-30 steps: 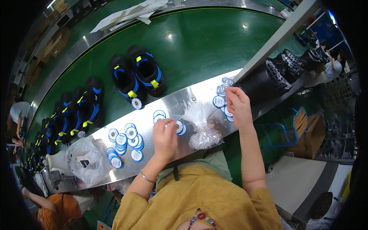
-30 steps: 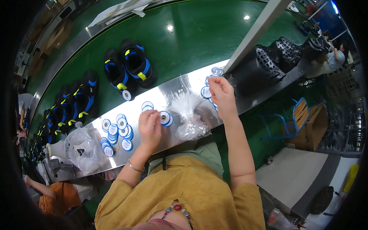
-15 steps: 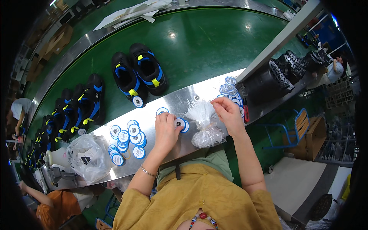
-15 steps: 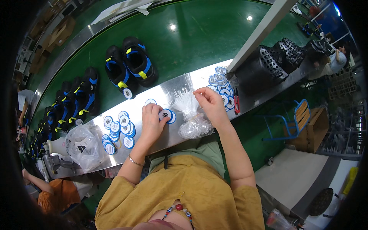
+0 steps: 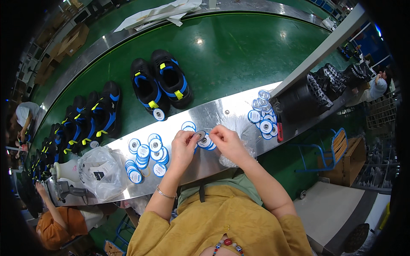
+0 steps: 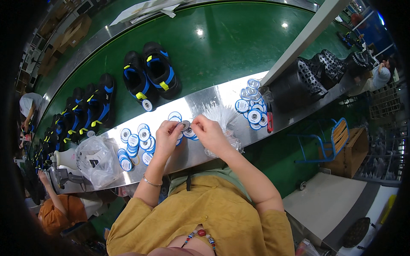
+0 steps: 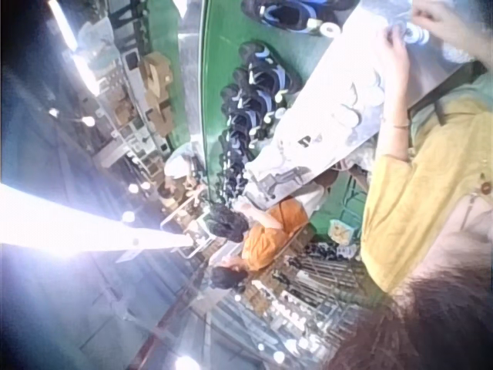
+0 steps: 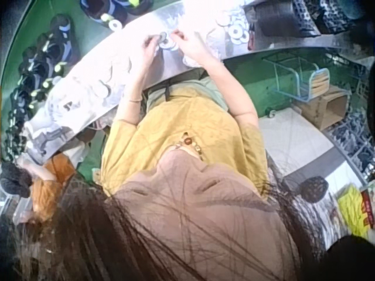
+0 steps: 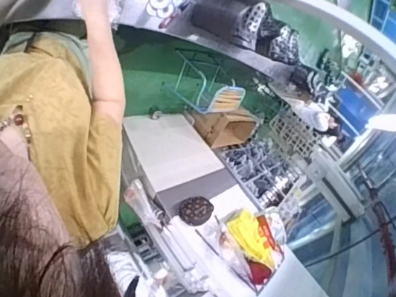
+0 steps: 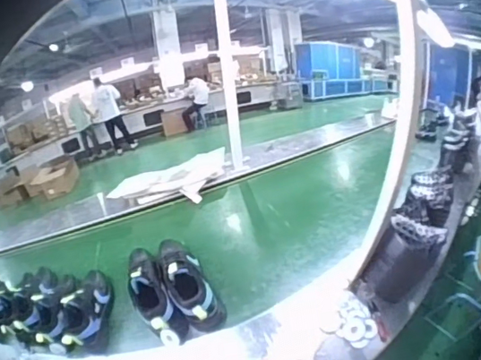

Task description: The person attaches small circular tags to the tongue of black and blue sneakers on a factory assembly line. They handle each shoe one at a time, affixing tags and moving completed pairs along the conveyor. The person also briefly opens a thermos and pours a drink into a cup.

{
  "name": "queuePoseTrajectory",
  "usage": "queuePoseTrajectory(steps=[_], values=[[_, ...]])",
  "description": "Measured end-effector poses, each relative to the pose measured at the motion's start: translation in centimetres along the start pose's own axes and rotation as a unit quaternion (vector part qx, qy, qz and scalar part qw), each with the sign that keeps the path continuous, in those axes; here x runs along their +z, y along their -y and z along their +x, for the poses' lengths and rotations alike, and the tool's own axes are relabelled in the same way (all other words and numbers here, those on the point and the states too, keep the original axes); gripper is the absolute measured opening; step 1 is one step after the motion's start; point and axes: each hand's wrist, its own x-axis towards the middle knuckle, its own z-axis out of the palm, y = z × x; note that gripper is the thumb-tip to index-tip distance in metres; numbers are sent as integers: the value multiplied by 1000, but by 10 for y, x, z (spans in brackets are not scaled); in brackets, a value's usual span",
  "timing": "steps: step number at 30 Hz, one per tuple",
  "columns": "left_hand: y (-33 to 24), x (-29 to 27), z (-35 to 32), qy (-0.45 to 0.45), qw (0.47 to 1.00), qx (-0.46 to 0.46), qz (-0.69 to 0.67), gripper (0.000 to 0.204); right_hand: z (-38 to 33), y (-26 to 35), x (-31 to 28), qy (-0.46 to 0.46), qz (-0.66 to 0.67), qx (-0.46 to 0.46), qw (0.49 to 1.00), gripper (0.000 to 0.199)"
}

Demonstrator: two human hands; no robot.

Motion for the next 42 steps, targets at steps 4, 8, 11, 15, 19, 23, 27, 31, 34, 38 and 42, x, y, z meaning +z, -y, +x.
queuePoseTrajectory(steps=[4, 8, 11, 15, 19, 23, 27, 31, 34, 38, 42], values=[[2, 0, -2, -9, 999, 25, -45, 13, 4, 0, 12, 6, -20, 5, 1000, 14], [-4, 0, -7, -9, 996, 32, -80, 13, 8, -2, 17, -6, -70, -41, 997, 15], [-6, 0, -9, -19, 997, 51, -50, 12, 6, -3, 19, 1, -119, -57, 991, 16], [-7, -2, -12, -19, 994, 109, 11, 10, 6, -1, 23, -9, -147, -88, 985, 16], [-11, -3, -13, -9, 992, 126, -10, 10, 2, 2, 24, 2, -57, -91, 994, 13], [-2, -5, -17, 51, 986, 82, -135, 19, 3, 0, 16, 75, -25, -16, 997, 14], [-3, -7, -20, 79, 967, -50, -239, 24, -7, -4, 20, 74, -49, -126, 988, 11], [1, -7, -22, 65, 951, -85, -289, 23, -11, 0, 23, 67, -85, -171, 979, 12], [2, -8, -22, 20, 958, -61, -279, 21, -11, 2, 23, 89, -75, -124, 985, 12], [-6, -22, -8, -99, 962, -14, -255, 18, -12, 4, 20, 115, -74, -66, 988, 13], [-6, -43, 2, -176, 963, 19, -201, 20, -14, -3, 22, 120, -102, -82, 984, 15]])
